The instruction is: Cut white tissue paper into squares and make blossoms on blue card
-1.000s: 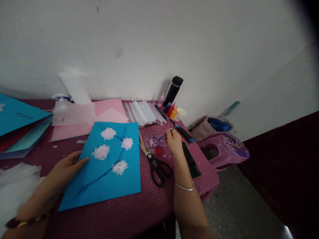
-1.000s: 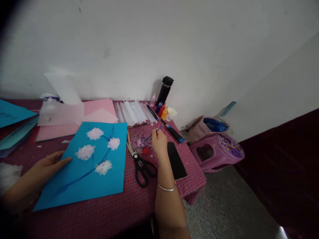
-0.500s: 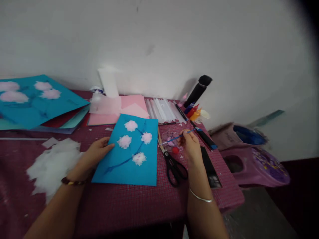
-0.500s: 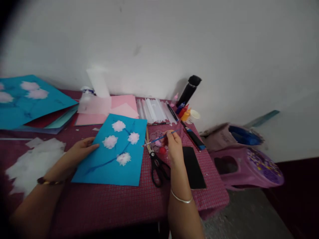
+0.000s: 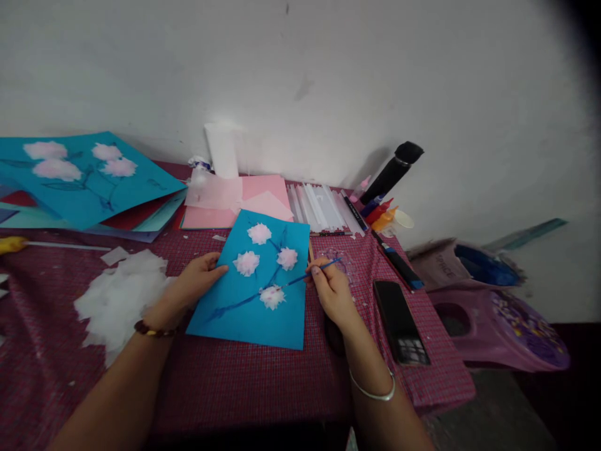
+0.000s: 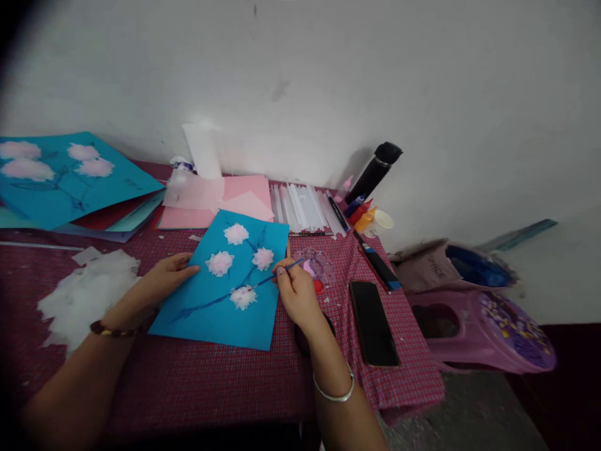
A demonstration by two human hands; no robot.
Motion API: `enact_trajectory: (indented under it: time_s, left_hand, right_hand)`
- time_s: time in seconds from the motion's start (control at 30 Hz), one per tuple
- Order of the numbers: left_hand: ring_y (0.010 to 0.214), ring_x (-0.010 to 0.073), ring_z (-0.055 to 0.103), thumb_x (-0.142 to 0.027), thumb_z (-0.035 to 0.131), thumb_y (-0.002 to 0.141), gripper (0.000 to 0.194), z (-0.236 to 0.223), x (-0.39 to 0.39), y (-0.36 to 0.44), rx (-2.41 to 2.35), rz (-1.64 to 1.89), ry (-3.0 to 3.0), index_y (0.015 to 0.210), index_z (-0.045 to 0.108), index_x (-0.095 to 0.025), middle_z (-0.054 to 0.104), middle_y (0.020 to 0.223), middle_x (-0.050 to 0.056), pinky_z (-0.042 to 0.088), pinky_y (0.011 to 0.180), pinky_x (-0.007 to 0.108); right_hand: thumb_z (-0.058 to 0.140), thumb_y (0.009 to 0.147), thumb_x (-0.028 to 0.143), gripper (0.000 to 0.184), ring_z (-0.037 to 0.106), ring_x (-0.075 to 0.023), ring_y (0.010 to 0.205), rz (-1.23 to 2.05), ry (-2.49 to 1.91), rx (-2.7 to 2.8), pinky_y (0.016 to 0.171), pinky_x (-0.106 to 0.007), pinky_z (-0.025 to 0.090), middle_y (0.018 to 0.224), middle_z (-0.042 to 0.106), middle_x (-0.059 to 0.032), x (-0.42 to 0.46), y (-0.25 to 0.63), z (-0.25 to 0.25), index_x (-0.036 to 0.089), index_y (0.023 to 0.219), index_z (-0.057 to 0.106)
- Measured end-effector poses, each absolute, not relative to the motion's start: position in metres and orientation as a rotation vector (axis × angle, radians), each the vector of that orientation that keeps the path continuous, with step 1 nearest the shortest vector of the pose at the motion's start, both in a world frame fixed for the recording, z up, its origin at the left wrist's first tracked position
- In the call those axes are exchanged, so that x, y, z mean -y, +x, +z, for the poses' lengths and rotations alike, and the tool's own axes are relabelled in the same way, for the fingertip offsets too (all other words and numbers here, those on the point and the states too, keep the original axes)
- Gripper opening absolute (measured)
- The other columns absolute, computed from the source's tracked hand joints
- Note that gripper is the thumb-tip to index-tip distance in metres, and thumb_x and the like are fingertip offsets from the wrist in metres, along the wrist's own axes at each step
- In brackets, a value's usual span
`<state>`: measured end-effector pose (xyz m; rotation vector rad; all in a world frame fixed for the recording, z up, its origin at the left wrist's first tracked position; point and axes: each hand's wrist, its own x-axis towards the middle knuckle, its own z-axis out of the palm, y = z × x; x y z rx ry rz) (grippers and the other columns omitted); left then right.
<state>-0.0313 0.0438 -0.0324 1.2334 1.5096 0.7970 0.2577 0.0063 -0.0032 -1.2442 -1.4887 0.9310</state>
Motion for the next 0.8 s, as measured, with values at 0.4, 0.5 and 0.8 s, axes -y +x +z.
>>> enact_trajectory:
  time_s: [0.4, 0.5, 0.8]
  left_hand:
    - [0.079, 0.0257, 0.069, -0.043, 0.072, 0.061, 0.053, -0.041, -0.051, -0.038, -1.574, 0.675, 1.149, 0.108, 0.061, -0.022, 0.075, 0.093, 0.002, 0.057, 0.065, 0.032]
    - [0.079, 0.0269, 0.070, -0.046, 0.073, 0.059, 0.055, -0.043, -0.051, -0.038, -1.613, 0.656, 1.145, 0.108, 0.060, -0.024, 0.075, 0.092, 0.003, 0.058, 0.064, 0.033]
    - [0.067, 0.0229, 0.069, -0.044, 0.075, 0.054, 0.052, -0.030, -0.047, -0.030, -1.572, 0.691, 1.071, 0.100, 0.061, -0.023, 0.074, 0.081, -0.001, 0.058, 0.057, 0.030]
  right_hand:
    - [0.041, 0.089, 0.031, 0.016, 0.059, -0.0174, 0.058, 0.319, -1.628, 1.286, 0.059, -0.028, 0.047, 0.063, 0.058, 0.0016, -0.024, 0.351, 0.007, 0.021, 0.083, 0.053]
    - [0.041, 0.088, 0.029, 0.016, 0.059, -0.0181, 0.060, 0.257, -1.685, 1.327, 0.061, -0.028, 0.046, 0.063, 0.059, 0.0006, -0.026, 0.353, 0.004, 0.022, 0.082, 0.054]
    - [0.039, 0.090, 0.026, 0.019, 0.059, -0.0195, 0.062, 0.183, -1.796, 1.498, 0.060, -0.027, 0.040, 0.065, 0.061, -0.0013, -0.022, 0.338, 0.012, 0.021, 0.085, 0.058]
